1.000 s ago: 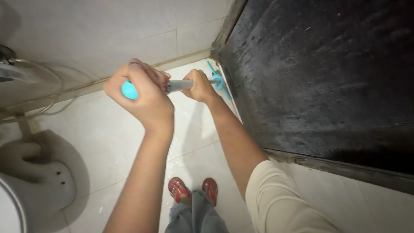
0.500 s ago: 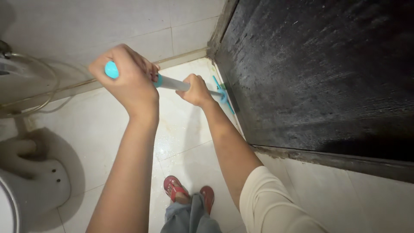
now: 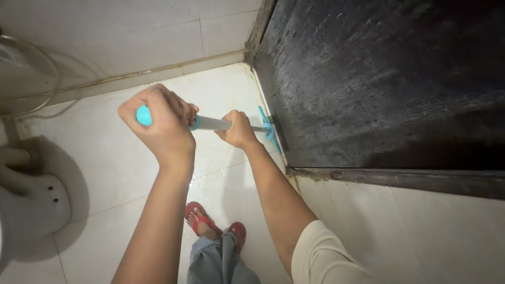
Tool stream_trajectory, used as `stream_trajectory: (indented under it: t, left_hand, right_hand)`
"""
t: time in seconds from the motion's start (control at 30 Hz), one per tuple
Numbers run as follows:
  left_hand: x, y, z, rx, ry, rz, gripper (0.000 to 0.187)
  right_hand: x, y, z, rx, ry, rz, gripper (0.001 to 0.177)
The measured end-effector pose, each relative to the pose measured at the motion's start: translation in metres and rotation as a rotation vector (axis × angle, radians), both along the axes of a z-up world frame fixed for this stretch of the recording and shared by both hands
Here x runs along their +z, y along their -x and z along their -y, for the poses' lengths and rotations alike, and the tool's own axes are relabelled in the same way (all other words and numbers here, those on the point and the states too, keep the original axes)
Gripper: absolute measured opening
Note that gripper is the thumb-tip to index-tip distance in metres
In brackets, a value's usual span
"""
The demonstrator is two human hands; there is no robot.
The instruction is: The person cleans the bathroom floor by using a squeegee to push water and cleaning agent across the tiles and toward a drain, working around the base of the toilet and into the corners.
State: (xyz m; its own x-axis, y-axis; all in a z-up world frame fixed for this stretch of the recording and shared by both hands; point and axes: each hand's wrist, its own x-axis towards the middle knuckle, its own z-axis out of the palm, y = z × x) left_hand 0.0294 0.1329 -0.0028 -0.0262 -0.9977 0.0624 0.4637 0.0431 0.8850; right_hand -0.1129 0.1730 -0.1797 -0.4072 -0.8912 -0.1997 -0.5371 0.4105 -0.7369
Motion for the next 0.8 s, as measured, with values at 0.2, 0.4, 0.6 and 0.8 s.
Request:
stream_trajectory:
  t: [0.2, 0.4, 0.6, 0.8]
  left_hand:
    - [-0.004, -0.03, -0.051, -0.025, -0.016, -0.007, 0.016]
    - [0.0, -0.043, -0.082, -0.053, -0.032, 0.003, 0.006]
    - [0.0, -0.048, -0.102, -0.131, -0.015, 0.041, 0.012]
    - [-0.008, -0.059, -0.104, -0.187, -0.077, 0.007, 0.009]
  right_hand:
    - [0.004, -0.026, -0.055, -0.024, -0.027, 0.035, 0.017]
    - [0.012, -0.047, -0.096, -0.06, -0.041, 0.034, 0.018]
    - [0.015, -0.052, -0.124, -0.134, -0.1, 0.092, 0.021]
    - [0.018, -0.069, -0.147, -0.221, -0.119, 0.07, 0.024]
